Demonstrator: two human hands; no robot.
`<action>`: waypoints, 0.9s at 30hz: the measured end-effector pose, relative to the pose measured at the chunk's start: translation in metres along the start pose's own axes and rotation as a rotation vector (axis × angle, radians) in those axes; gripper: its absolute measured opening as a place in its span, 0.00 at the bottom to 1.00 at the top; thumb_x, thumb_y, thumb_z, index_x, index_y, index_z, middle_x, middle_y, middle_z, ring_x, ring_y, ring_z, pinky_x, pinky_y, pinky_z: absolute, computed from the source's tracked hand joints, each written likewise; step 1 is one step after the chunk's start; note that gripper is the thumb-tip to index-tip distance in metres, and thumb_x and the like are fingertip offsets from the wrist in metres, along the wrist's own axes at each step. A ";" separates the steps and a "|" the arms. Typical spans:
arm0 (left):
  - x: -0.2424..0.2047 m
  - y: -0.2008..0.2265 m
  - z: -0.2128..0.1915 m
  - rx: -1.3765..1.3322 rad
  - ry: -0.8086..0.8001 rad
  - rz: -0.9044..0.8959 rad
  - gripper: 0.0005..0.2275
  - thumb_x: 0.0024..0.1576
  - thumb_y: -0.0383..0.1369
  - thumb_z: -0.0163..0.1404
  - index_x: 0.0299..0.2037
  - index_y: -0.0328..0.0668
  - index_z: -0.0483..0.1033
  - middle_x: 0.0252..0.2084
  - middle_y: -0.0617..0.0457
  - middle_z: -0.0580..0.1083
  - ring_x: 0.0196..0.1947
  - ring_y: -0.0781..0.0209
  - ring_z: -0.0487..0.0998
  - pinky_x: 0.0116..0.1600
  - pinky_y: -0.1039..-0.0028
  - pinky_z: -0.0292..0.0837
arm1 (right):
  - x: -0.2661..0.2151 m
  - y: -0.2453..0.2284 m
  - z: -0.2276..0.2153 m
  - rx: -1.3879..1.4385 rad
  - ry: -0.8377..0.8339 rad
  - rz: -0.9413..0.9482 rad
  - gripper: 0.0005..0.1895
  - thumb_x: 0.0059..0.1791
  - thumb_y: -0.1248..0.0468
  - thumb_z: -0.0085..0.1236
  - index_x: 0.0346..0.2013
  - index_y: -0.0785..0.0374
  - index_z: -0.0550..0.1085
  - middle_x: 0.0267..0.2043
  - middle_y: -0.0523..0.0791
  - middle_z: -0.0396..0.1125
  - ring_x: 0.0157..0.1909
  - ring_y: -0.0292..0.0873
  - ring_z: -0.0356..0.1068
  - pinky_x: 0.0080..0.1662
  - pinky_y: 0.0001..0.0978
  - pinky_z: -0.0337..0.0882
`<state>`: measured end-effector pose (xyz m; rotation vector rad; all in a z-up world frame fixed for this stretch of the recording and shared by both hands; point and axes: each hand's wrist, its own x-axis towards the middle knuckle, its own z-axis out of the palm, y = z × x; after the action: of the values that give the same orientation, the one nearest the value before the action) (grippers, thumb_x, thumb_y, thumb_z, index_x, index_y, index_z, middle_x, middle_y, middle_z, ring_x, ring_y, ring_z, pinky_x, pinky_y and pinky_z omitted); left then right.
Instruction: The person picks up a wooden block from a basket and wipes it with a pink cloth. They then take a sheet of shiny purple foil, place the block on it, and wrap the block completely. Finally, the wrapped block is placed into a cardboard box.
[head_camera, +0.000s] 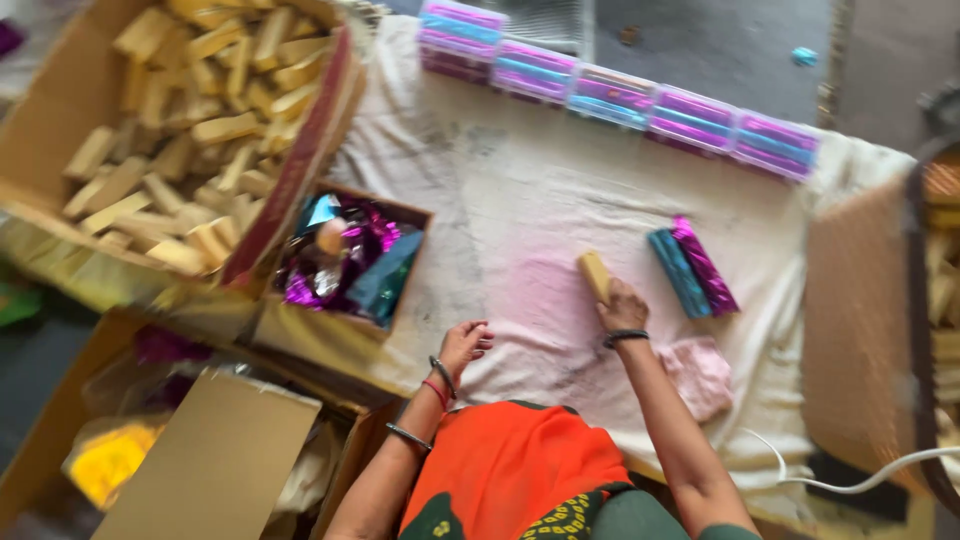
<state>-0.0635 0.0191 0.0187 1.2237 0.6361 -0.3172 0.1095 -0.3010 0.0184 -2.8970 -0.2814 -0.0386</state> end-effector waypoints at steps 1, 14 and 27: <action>-0.008 0.007 -0.005 -0.017 0.030 0.008 0.16 0.63 0.38 0.48 0.58 0.40 0.74 0.44 0.52 0.80 0.39 0.65 0.79 0.45 0.73 0.73 | -0.001 -0.005 -0.005 0.007 -0.007 -0.034 0.28 0.40 0.55 0.66 0.53 0.56 0.71 0.45 0.50 0.72 0.45 0.56 0.74 0.46 0.49 0.74; -0.052 0.068 -0.084 -0.116 0.223 0.318 0.13 0.65 0.36 0.47 0.53 0.38 0.77 0.40 0.53 0.79 0.35 0.67 0.78 0.42 0.76 0.75 | -0.002 -0.012 -0.017 -0.064 -0.209 0.172 0.53 0.41 0.48 0.67 0.77 0.48 0.54 0.56 0.51 0.63 0.60 0.54 0.65 0.56 0.49 0.71; -0.035 0.135 -0.199 0.623 0.733 0.741 0.20 0.62 0.37 0.54 0.62 0.39 0.72 0.59 0.40 0.71 0.57 0.46 0.75 0.61 0.65 0.72 | -0.005 -0.019 -0.010 -0.040 -0.158 0.267 0.54 0.41 0.50 0.67 0.78 0.50 0.52 0.60 0.54 0.61 0.62 0.58 0.63 0.59 0.50 0.68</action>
<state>-0.0726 0.2463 0.1052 2.1055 0.6633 0.6365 0.1011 -0.2860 0.0327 -2.9545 0.0830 0.2333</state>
